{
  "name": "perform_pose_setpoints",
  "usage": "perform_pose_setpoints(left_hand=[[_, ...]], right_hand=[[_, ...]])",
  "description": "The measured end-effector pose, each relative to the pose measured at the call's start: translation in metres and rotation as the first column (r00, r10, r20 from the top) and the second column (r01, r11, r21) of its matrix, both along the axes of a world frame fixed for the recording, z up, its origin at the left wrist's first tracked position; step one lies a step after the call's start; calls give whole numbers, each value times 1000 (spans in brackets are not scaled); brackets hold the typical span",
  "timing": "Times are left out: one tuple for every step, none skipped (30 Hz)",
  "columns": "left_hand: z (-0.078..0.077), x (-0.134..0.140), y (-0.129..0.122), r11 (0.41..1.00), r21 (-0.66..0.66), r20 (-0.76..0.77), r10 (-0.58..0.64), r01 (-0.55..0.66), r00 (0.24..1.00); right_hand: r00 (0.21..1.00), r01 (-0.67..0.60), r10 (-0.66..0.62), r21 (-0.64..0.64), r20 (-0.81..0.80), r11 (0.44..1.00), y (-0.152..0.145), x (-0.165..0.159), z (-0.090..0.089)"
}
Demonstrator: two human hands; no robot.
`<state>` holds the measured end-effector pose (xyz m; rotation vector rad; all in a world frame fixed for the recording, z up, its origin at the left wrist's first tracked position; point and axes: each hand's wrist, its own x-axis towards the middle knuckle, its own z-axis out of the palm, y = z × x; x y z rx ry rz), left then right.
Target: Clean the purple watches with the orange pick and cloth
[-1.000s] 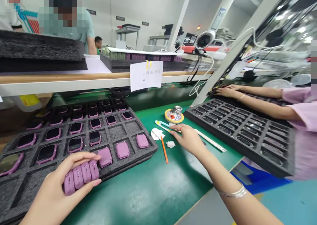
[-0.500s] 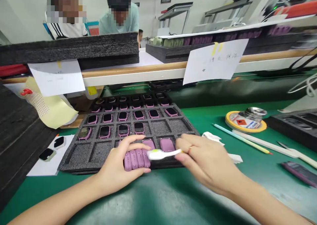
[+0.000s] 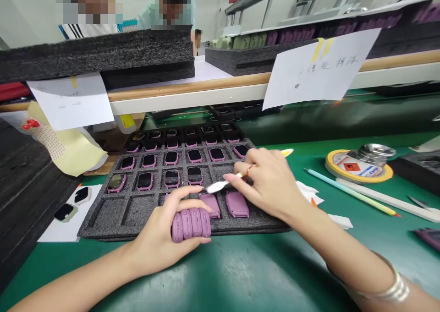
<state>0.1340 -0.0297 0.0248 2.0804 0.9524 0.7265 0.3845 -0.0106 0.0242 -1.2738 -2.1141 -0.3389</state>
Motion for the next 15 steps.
perform_pose_setpoints(left_hand=[[1, 0, 0, 1000, -5, 0, 4, -4, 1000], [1, 0, 0, 1000, -8, 0, 4, -4, 1000], [2, 0, 0, 1000, -9, -2, -1, 1, 1000], [2, 0, 0, 1000, -13, -4, -7, 7, 1000], [3, 0, 0, 1000, -15, -5, -11, 11, 1000], [3, 0, 0, 1000, -16, -6, -13, 13, 1000], [4, -1, 0, 1000, -15, -9, -12, 12, 1000], [4, -1, 0, 1000, -17, -12, -9, 9, 1000], [4, -1, 0, 1000, -18, -13, -8, 8, 1000], [4, -1, 0, 1000, -20, -12, -11, 11, 1000], [4, -1, 0, 1000, -18, -10, -17, 17, 1000], [4, -1, 0, 1000, -15, -7, -21, 21, 1000], [4, -1, 0, 1000, -13, 1, -26, 26, 1000], [4, -1, 0, 999, -15, 11, -31, 31, 999], [4, 0, 0, 999, -19, 19, -35, 36, 999]], right_hand=[[999, 21, -21, 3, -34, 1000, 0, 1, 0], [998, 2, -1, 5, -60, 1000, 0, 2, 1], [996, -51, 51, 13, -70, 999, -1, 2, 1], [992, -106, 108, 21, -64, 994, -2, 2, 2], [990, -132, 133, 24, -45, 991, -3, 2, 2], [992, -119, 119, 27, -27, 993, -4, 1, 2], [996, -80, 80, 29, -26, 996, -5, 1, 2], [998, -34, 36, 32, -47, 999, -6, 1, 2], [997, -4, 7, 35, -80, 999, -7, 2, 1], [994, -9, 14, 42, -110, 999, -7, 2, 0], [991, -50, 56, 50, -123, 997, -8, 3, -1], [987, -103, 109, 50, -120, 993, -8, 3, -2], [985, -139, 143, 41, -101, 989, -9, 4, -3], [987, -139, 141, 32, -78, 990, -8, 5, -4], [992, -108, 109, 24, -68, 994, -8, 7, -5]])
